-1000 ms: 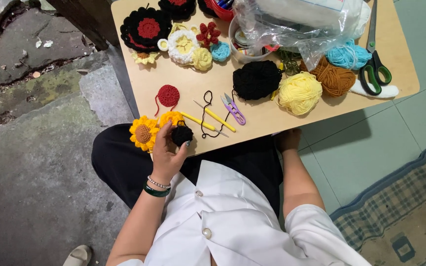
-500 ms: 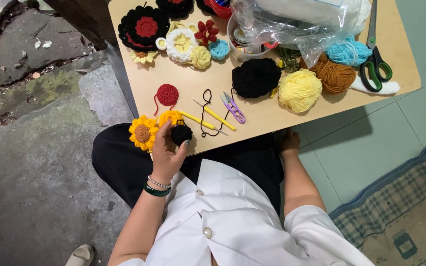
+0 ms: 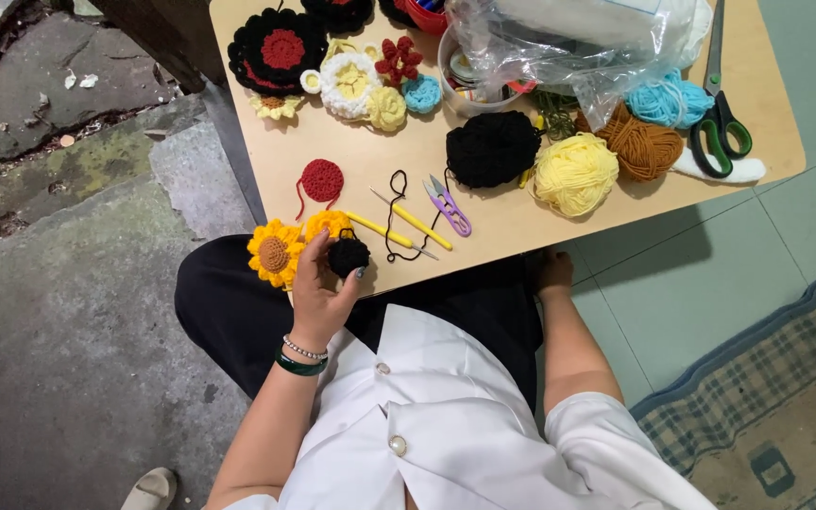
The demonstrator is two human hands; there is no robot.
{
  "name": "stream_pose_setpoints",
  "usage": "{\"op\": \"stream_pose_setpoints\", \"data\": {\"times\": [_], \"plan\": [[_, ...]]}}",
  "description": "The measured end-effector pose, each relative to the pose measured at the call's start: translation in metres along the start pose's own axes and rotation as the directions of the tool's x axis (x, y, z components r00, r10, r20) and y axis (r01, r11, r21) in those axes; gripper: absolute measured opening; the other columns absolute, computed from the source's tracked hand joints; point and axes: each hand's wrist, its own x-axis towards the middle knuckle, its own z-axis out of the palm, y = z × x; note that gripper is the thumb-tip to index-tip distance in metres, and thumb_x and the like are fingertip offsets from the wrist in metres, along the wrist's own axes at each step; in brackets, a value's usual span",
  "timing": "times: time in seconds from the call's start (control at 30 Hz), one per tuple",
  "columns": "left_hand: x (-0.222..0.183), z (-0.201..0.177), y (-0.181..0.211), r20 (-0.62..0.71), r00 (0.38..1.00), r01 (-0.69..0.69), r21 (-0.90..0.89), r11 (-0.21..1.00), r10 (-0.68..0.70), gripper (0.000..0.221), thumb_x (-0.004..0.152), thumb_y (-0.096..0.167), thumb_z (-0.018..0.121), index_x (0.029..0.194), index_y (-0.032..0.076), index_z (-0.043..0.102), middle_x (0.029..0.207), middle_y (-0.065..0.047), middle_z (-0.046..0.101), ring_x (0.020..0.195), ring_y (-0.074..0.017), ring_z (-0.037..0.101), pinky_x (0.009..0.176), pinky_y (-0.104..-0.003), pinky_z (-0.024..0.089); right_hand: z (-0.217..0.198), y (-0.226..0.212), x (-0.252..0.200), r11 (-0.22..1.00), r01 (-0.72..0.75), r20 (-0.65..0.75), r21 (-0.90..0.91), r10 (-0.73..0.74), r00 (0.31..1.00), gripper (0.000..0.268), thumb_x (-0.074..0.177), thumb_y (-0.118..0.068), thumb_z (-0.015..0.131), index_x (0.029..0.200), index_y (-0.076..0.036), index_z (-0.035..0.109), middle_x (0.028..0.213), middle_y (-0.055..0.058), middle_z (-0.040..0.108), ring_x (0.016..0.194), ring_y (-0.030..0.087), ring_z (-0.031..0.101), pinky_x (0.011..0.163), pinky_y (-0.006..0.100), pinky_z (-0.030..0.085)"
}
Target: Crocheting a small black circular piece using a crochet hook and yarn at a workspace.
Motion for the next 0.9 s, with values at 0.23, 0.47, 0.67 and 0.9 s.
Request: {"op": "stream_pose_setpoints", "data": {"times": [0.23, 0.47, 0.67, 0.9], "plan": [[-0.002, 0.0, -0.005, -0.006, 1.0, -0.002, 0.001, 1.0, 0.002, 0.077, 0.082, 0.001, 0.082, 0.149, 0.004, 0.044, 0.134, -0.016, 0.057, 0.127, -0.0313, 0.056, 0.105, -0.042, 0.046, -0.053, -0.048, -0.017, 0.977, -0.133, 0.001, 0.166, 0.135, 0.991, 0.04, 0.095, -0.027, 0.065, 0.131, -0.01, 0.059, 0.113, 0.026, 0.061, 0.106, 0.049, 0.066, 0.087, 0.056, 0.058], [-0.001, 0.001, -0.005, -0.005, 1.0, 0.003, -0.008, 1.0, -0.003, 0.077, 0.083, 0.001, 0.081, 0.149, 0.004, 0.044, 0.132, -0.015, 0.057, 0.126, -0.0292, 0.056, 0.105, -0.04, 0.046, -0.054, -0.036, -0.018, 0.743, -0.285, 0.081, 0.606, 0.299, 0.951, 0.077, 0.089, -0.008, 0.062, 0.158, 0.004, 0.028, 0.123, 0.028, 0.065, 0.125, 0.047, 0.06, 0.108, 0.062, 0.046], [-0.001, 0.001, -0.004, 0.003, 1.0, 0.019, 0.005, 1.0, -0.019, 0.077, 0.081, 0.001, 0.082, 0.149, 0.004, 0.044, 0.13, -0.016, 0.058, 0.125, -0.0308, 0.057, 0.105, -0.041, 0.047, -0.045, -0.02, -0.011, 0.805, -0.269, 0.098, 0.529, 0.257, 0.962, 0.079, 0.09, -0.012, 0.062, 0.159, 0.0, 0.026, 0.115, 0.023, 0.072, 0.117, 0.045, 0.066, 0.1, 0.063, 0.051], [0.001, 0.0, 0.001, 0.0, 1.0, 0.012, -0.006, 1.0, -0.012, 0.076, 0.081, -0.001, 0.081, 0.148, 0.003, 0.044, 0.129, -0.017, 0.059, 0.125, -0.031, 0.057, 0.105, -0.042, 0.047, -0.056, -0.052, -0.024, 0.988, -0.09, 0.041, 0.126, 0.085, 0.996, 0.054, 0.086, -0.007, 0.064, 0.14, -0.004, 0.056, 0.115, 0.025, 0.064, 0.106, 0.051, 0.068, 0.087, 0.059, 0.058]]}}
